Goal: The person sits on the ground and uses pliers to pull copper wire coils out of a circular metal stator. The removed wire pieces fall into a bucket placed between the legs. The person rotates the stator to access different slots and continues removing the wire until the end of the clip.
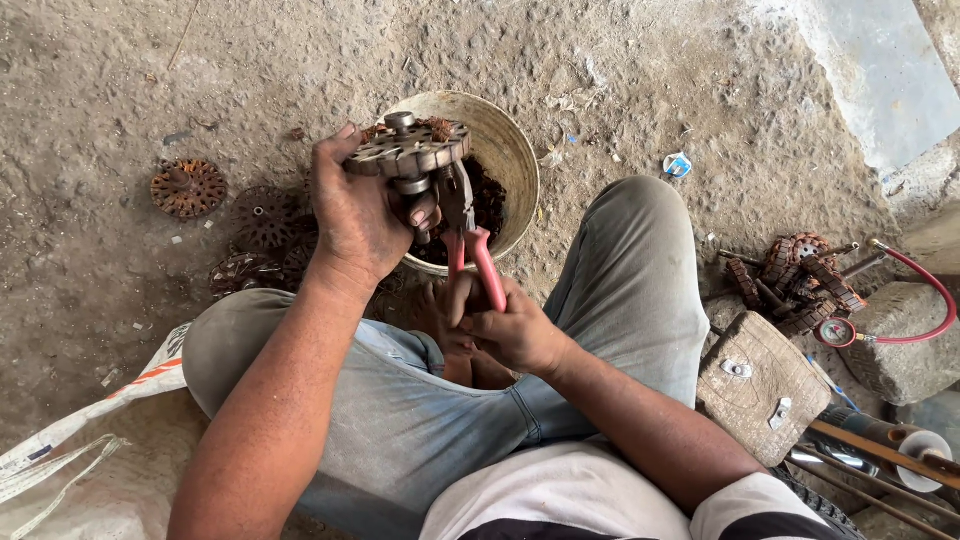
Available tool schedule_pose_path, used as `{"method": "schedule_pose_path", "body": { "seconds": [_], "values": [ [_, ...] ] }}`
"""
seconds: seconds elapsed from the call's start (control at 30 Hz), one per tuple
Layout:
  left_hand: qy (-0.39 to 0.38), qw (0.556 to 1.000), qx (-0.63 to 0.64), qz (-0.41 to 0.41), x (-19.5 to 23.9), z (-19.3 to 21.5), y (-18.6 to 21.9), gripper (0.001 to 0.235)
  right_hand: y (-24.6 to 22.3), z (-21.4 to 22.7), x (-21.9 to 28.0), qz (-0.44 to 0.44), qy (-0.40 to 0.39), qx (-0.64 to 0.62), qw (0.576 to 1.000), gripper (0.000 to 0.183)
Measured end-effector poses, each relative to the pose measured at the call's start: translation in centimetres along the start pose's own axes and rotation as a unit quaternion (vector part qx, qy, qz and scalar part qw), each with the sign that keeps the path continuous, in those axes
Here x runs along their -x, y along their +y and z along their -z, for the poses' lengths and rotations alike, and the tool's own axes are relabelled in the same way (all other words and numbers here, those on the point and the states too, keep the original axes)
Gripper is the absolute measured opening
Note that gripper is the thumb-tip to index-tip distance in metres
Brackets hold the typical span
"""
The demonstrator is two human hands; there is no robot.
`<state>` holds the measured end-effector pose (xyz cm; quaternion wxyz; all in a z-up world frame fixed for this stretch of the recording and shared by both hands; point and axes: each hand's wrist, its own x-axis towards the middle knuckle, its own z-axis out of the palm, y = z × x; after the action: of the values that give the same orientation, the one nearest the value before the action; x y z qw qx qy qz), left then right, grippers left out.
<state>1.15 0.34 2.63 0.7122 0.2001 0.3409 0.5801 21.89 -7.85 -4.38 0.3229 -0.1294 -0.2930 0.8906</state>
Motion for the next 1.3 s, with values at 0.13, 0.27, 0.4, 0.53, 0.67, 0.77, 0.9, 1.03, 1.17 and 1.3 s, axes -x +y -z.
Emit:
{"method": "schedule_pose_path", "body": {
  "seconds": [0.13,0.27,0.4,0.53,0.67,0.77,0.9,1.03,1.17,1.3],
  "values": [
    [0.02,0.998,-0.053,-0.033,0.7,0.0,1.2,0.063,-0.5,0.5,-0.1,-0.039,0.103,0.288,0.951,0.02],
    [0.075,0.986,-0.136,-0.054,0.9,1.3,2.4,0.069,-1.2,0.9,-1.3,0.164,0.089,0.597,0.78,0.016],
    [0.113,0.887,-0.43,-0.122,-0.3,2.9,1.8,0.068,-1.0,1.3,-2.6,0.028,0.211,0.732,0.647,0.009],
    [0.137,0.809,-0.53,-0.215,-0.6,3.5,0.6,0.064,-0.5,1.2,-2.6,-0.048,0.26,0.781,0.566,0.011],
    [0.146,0.827,-0.507,-0.195,-0.5,2.9,1.0,0.059,-0.5,1.2,-2.4,-0.022,0.266,0.79,0.552,0.011],
    [0.133,0.875,-0.441,-0.15,0.0,2.4,2.2,0.057,-1.3,1.6,-2.4,0.056,0.248,0.794,0.552,0.014],
    [0.163,0.927,-0.319,-0.107,0.7,2.2,2.6,0.049,-2.3,2.0,-1.6,0.069,0.203,0.719,0.661,0.031],
    [0.17,0.948,-0.246,-0.108,0.3,2.9,2.7,0.048,-2.5,0.9,-0.7,-0.065,0.128,0.307,0.941,0.043],
    [0.133,0.958,-0.214,-0.135,0.1,3.5,2.6,0.05,-3.2,-1.0,0.1,-0.106,0.006,-0.071,0.992,0.056],
    [0.151,0.977,-0.113,-0.101,0.4,2.9,2.0,0.046,-3.5,-2.2,-0.2,-0.112,-0.069,-0.223,0.966,0.067]
  ]
}}
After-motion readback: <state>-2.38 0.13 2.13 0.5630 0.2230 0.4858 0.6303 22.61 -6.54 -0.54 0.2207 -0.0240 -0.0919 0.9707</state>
